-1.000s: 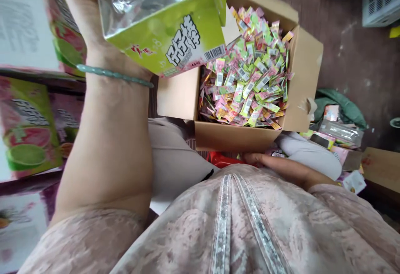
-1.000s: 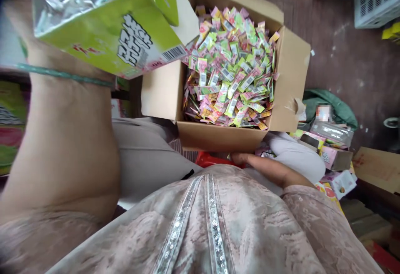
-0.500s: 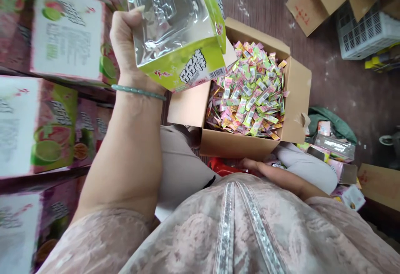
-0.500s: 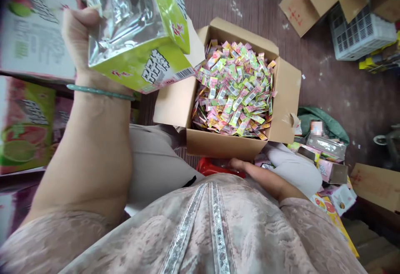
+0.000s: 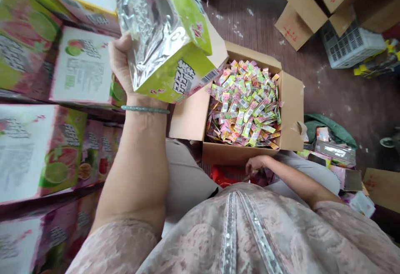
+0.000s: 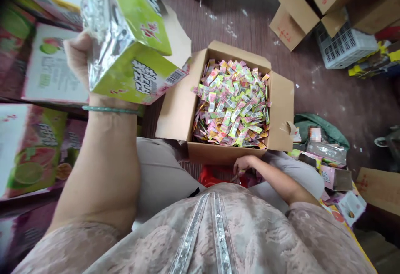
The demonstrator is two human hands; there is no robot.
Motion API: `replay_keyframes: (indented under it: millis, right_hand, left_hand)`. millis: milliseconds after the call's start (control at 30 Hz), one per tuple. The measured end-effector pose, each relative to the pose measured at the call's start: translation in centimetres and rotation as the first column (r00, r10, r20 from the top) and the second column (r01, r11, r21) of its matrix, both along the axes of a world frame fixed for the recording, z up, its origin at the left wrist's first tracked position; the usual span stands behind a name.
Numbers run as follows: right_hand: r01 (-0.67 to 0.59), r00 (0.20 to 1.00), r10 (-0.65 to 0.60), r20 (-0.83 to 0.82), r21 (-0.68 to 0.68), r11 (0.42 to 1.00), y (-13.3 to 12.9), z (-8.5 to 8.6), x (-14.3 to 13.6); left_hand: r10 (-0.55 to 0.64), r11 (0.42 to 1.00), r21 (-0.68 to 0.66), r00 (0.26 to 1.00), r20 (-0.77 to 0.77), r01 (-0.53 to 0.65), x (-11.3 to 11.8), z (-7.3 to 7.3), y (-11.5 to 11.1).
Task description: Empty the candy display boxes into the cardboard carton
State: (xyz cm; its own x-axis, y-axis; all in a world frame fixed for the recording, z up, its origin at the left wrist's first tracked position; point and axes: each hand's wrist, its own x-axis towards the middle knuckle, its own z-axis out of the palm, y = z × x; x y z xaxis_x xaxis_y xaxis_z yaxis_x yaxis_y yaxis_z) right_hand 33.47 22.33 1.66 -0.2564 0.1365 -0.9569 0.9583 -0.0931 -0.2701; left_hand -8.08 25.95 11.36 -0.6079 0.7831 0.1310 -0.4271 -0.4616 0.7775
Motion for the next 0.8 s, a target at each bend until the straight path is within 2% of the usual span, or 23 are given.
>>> replay_keyframes:
  millis: [67, 100, 133, 167, 200, 233, 267, 300, 333, 367, 433, 500, 600, 700, 800]
  right_hand:
    - [-0.118, 0.992, 0.115, -0.047, -0.064, 0.991, 0.4, 1.3, 0.9]
    - [-0.166, 0.978, 0.164, -0.126, -0.009, 0.986, 0.7, 2.1, 1.5]
    - [-0.187, 0.951, 0.210, -0.226, 0.117, 0.975, 1.2, 2.9, 2.0]
    - [-0.168, 0.911, 0.263, -0.319, 0.297, 0.940, 2.0, 3.6, 2.6]
    - [-0.108, 0.868, 0.325, -0.376, 0.496, 0.862, 3.0, 4.0, 3.2]
    - [-0.031, 0.844, 0.378, -0.380, 0.670, 0.742, 4.2, 4.2, 3.6]
    - [0.029, 0.857, 0.394, -0.332, 0.794, 0.607, 5.5, 4.0, 3.9]
    - [0.042, 0.894, 0.370, -0.252, 0.870, 0.491, 6.8, 3.5, 4.0]
    - [0.010, 0.935, 0.318, -0.158, 0.907, 0.421, 7.9, 2.6, 3.7]
    - [-0.046, 0.965, 0.253, -0.063, 0.914, 0.402, 8.8, 1.5, 3.2]
    - [-0.148, 0.980, 0.188, 0.068, 0.880, 0.452, 9.5, -1.1, 1.0]
    - [-0.218, 0.962, 0.252, 0.105, 0.850, 0.479, 8.9, -3.5, -2.3]
    - [-0.300, 0.902, 0.421, 0.100, 0.845, 0.442, 6.8, -5.4, -7.4]
    - [-0.354, 0.869, 0.481, 0.121, 0.829, 0.433, 5.2, -4.8, -10.3]
    - [-0.422, 0.853, 0.499, 0.152, 0.762, 0.491, 4.7, -1.8, -10.2]
  left_hand:
    - [0.044, 0.998, 0.047, 0.994, 0.104, -0.049, -0.1, 0.3, 0.7]
    - [0.068, 0.996, 0.047, 0.987, 0.146, -0.075, -0.2, 0.2, 1.1]
    - [0.083, 0.994, 0.050, 0.981, 0.176, -0.093, -0.2, 0.0, 1.5]
    - [0.084, 0.994, 0.058, 0.977, 0.193, -0.097, -0.2, -0.3, 1.9]
    - [0.073, 0.993, 0.071, 0.977, 0.199, -0.089, 0.0, -0.5, 2.2]
    - [0.060, 0.993, 0.086, 0.979, 0.197, -0.078, 0.2, -0.7, 2.5]
    - [0.051, 0.993, 0.098, 0.981, 0.186, -0.071, 0.5, -0.8, 2.7]
    - [0.047, 0.992, 0.109, 0.984, 0.172, -0.066, 0.9, -0.9, 2.7]
    - [0.043, 0.992, 0.114, 0.987, 0.157, -0.062, 1.2, -0.9, 2.7]
    - [0.041, 0.992, 0.111, 0.989, 0.143, -0.057, 1.5, -0.9, 2.6]
    - [0.043, 0.993, 0.103, 0.991, 0.131, -0.057, 1.7, -0.9, 2.1]
    - [0.044, 0.994, 0.092, 0.990, 0.134, -0.056, 1.7, -0.8, 1.6]
    - [0.037, 0.996, 0.070, 0.990, 0.139, -0.047, 1.3, -0.8, 1.1]
    - [0.036, 0.997, 0.056, 0.988, 0.149, -0.045, 1.1, -0.6, 1.1]
    - [0.021, 0.999, 0.031, 0.989, 0.143, -0.025, 1.2, -0.4, 1.1]
